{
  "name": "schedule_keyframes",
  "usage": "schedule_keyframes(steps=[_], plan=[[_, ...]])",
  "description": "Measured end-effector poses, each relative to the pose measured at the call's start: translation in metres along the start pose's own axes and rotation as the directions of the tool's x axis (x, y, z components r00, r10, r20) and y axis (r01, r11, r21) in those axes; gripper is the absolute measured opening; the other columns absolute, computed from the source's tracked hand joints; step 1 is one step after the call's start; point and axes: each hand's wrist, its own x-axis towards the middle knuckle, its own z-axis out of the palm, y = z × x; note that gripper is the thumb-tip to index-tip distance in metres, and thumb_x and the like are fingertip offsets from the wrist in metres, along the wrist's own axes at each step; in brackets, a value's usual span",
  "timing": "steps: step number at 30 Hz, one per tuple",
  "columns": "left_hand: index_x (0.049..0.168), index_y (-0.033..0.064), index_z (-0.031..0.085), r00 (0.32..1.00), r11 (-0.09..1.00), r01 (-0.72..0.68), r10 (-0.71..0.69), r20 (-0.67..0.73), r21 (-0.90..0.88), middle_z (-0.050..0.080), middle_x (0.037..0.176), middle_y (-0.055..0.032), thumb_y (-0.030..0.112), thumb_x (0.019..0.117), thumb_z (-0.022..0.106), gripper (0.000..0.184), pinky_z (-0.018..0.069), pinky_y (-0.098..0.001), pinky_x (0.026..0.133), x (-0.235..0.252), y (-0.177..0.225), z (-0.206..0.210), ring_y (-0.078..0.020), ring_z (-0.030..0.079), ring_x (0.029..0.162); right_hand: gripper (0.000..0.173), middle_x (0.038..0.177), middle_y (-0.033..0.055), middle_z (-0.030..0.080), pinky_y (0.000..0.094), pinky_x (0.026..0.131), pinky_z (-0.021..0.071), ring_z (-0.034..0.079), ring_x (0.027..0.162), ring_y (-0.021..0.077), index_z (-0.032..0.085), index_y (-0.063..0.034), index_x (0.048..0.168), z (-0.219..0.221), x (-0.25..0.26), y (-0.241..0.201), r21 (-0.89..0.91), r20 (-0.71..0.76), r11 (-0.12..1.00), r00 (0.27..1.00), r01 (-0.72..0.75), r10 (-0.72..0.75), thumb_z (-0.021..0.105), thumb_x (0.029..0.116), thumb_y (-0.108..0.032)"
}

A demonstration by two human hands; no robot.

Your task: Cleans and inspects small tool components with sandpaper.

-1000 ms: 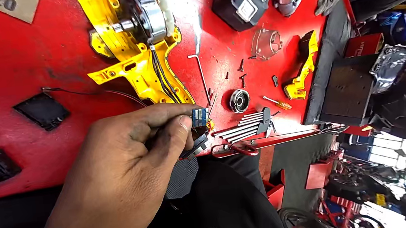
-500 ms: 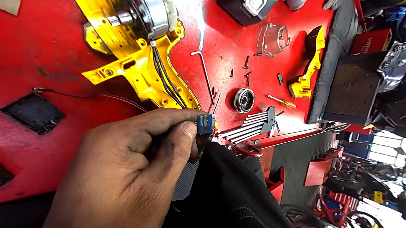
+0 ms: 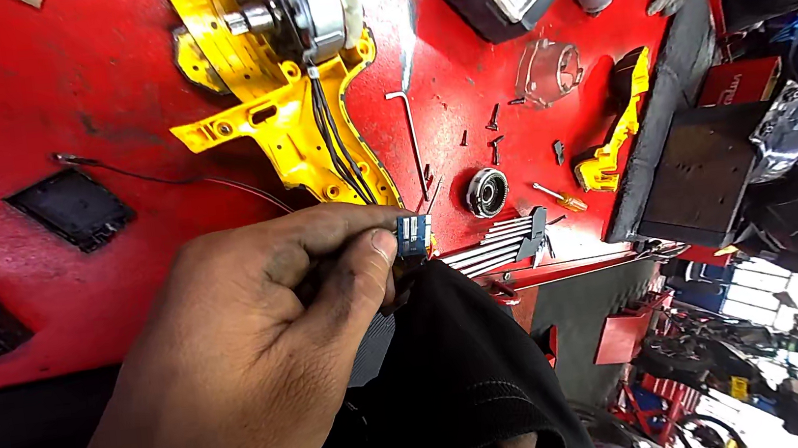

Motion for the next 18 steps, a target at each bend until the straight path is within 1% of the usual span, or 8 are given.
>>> schedule_keyframes(steps=[4, 5, 7, 9, 10, 14, 16, 18], plan=[[0.111, 0.0186, 0.075, 1.000, 1.000, -0.010, 0.010, 0.015, 0.012, 0.066, 0.076, 0.0112, 0.025, 0.1038, 0.054, 0.023, 0.0483, -0.0167, 0.048, 0.000, 0.001, 0.000, -0.0022, 0.059, 0.059, 0.046, 0.111, 0.0109, 0.068, 0.0198, 0.102, 0.0501, 0.066, 0.110, 0.0045, 0.053, 0.0021, 0.130, 0.002, 0.004, 0.000, -0.030, -0.001, 1.000, 1.000, -0.010, 0.010, 0.057, 0.1055, -0.036], [0.111, 0.0185, 0.075, 1.000, 1.000, -0.012, 0.012, 0.012, 0.013, 0.065, 0.076, 0.0118, 0.026, 0.1035, 0.055, 0.023, 0.0469, -0.0161, 0.048, 0.000, 0.001, 0.001, -0.0014, 0.058, 0.059, 0.046, 0.109, 0.0117, 0.069, 0.0204, 0.101, 0.0511, 0.067, 0.108, 0.0055, 0.054, 0.0026, 0.129, 0.003, 0.007, -0.001, -0.032, -0.007, 0.999, 1.000, -0.008, 0.008, 0.058, 0.1051, -0.037], [0.111, 0.0188, 0.075, 1.000, 1.000, -0.014, 0.014, 0.007, 0.023, 0.066, 0.076, 0.0127, 0.026, 0.1033, 0.054, 0.023, 0.0474, -0.0154, 0.048, 0.001, 0.000, 0.001, -0.0002, 0.058, 0.059, 0.047, 0.106, 0.0121, 0.070, 0.0206, 0.099, 0.0520, 0.068, 0.105, 0.0061, 0.056, 0.0031, 0.126, 0.002, 0.014, -0.004, -0.060, -0.003, 0.998, 1.000, -0.010, 0.009, 0.058, 0.1048, -0.039], [0.111, 0.0199, 0.076, 1.000, 0.999, -0.003, 0.003, 0.001, 0.045, 0.067, 0.077, 0.0139, 0.025, 0.1030, 0.054, 0.024, 0.0490, -0.0147, 0.048, 0.001, 0.001, 0.001, 0.0010, 0.060, 0.060, 0.048, 0.105, 0.0129, 0.070, 0.0198, 0.099, 0.0510, 0.068, 0.104, 0.0061, 0.054, 0.0047, 0.126, 0.001, 0.019, -0.008, -0.049, 0.019, 0.999, 1.000, -0.018, 0.019, 0.057, 0.1052, -0.039], [0.111, 0.0204, 0.075, 1.000, 0.999, 0.002, -0.002, -0.004, 0.052, 0.067, 0.077, 0.0140, 0.025, 0.1031, 0.054, 0.023, 0.0483, -0.0146, 0.048, 0.002, 0.001, 0.002, 0.0012, 0.060, 0.060, 0.049, 0.105, 0.0134, 0.070, 0.0194, 0.099, 0.0507, 0.068, 0.104, 0.0060, 0.053, 0.0055, 0.126, 0.001, 0.021, -0.008, -0.040, 0.023, 0.999, 0.999, -0.023, 0.024, 0.058, 0.1049, -0.038], [0.113, 0.0198, 0.076, 1.000, 1.000, 0.015, -0.015, -0.013, 0.023, 0.065, 0.074, 0.0127, 0.025, 0.1038, 0.053, 0.025, 0.0467, -0.0157, 0.047, 0.002, 0.000, 0.002, -0.0009, 0.058, 0.059, 0.051, 0.104, 0.0149, 0.071, 0.0192, 0.098, 0.0515, 0.069, 0.103, 0.0063, 0.057, 0.0092, 0.121, -0.001, 0.023, -0.005, -0.072, 0.004, 0.997, 1.000, -0.004, 0.004, 0.059, 0.1044, -0.039], [0.113, 0.0197, 0.076, 1.000, 1.000, 0.023, -0.022, -0.017, 0.015, 0.064, 0.073, 0.0125, 0.025, 0.1037, 0.053, 0.025, 0.0459, -0.0159, 0.046, 0.002, 0.001, 0.002, -0.0013, 0.057, 0.057, 0.053, 0.106, 0.0164, 0.070, 0.0181, 0.101, 0.0492, 0.067, 0.105, 0.0058, 0.054, 0.0114, 0.123, -0.002, 0.024, -0.006, -0.085, 0.006, 0.996, 1.000, 0.005, -0.005, 0.058, 0.1047, -0.037], [0.112, 0.0207, 0.076, 0.999, 0.999, 0.035, -0.034, -0.018, 0.016, 0.063, 0.072, 0.0123, 0.026, 0.1035, 0.053, 0.025, 0.0442, -0.0158, 0.045, 0.002, 0.002, 0.002, -0.0015, 0.056, 0.056, 0.053, 0.106, 0.0161, 0.070, 0.0189, 0.101, 0.0499, 0.068, 0.105, 0.0060, 0.052, 0.0112, 0.126, 0.000, 0.024, -0.007, -0.070, 0.003, 0.997, 1.000, 0.009, -0.008, 0.059, 0.1046, -0.037]])
